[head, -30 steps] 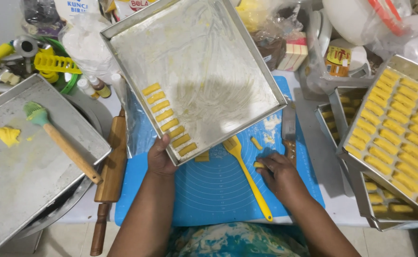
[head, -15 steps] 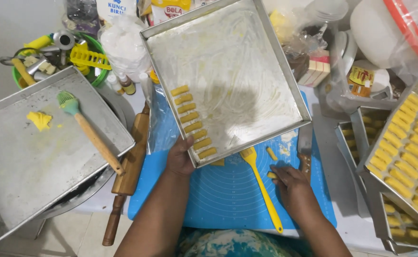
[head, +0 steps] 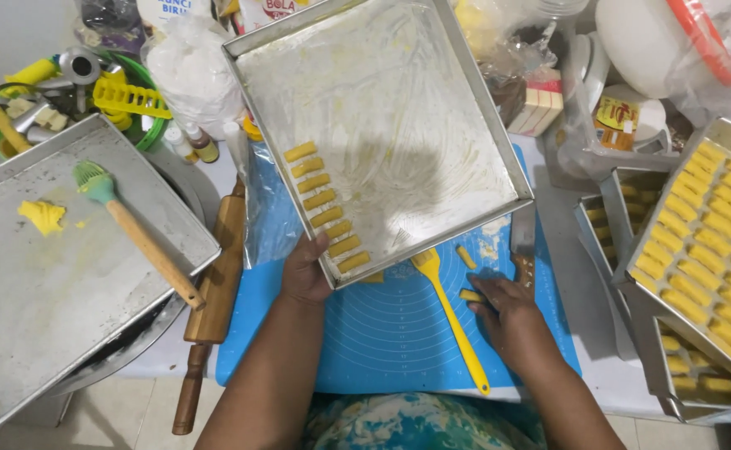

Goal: Greasing a baking tray with a brush and arranging small rectangular dough pieces into neat rows.

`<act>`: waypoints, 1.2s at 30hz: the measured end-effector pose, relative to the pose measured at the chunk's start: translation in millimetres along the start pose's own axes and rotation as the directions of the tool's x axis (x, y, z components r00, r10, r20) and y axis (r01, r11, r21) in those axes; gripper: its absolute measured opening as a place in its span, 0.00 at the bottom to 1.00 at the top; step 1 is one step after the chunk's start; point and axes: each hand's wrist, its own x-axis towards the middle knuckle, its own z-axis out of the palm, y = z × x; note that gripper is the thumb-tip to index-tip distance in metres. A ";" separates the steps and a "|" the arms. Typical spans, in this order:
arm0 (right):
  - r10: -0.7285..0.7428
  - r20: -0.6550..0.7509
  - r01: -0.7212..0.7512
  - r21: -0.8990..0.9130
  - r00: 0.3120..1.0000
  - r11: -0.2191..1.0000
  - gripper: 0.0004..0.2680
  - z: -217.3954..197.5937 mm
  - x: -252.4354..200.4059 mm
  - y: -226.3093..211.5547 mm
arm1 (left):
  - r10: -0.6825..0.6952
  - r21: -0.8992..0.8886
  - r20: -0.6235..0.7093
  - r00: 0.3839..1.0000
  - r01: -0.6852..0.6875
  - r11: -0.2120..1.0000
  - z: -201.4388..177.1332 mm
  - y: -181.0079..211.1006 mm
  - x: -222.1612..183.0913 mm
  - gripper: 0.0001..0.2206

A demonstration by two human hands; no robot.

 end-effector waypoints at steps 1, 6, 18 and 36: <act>-0.005 0.002 0.005 0.001 1.000 1.000 0.18 4.5 -0.2 4.2 | 0.005 0.002 -0.002 1.000 -0.005 1.000 2.3 0.2 0.2 0.32; -0.186 -0.087 0.173 -0.138 0.979 0.975 0.10 13.3 4.3 5.2 | 0.005 0.024 0.078 0.997 -0.007 1.000 11.1 2.2 2.7 0.31; 0.245 0.094 -0.262 0.406 0.965 0.876 0.09 -32.9 26.3 -48.9 | 0.013 0.007 0.000 1.000 -0.013 1.000 6.5 -3.3 2.4 0.31; -0.654 -0.164 0.649 -0.093 0.738 0.755 0.04 -6.3 254.9 -206.5 | 0.042 0.114 -0.014 0.999 -0.040 0.993 -5.9 -15.5 8.2 0.39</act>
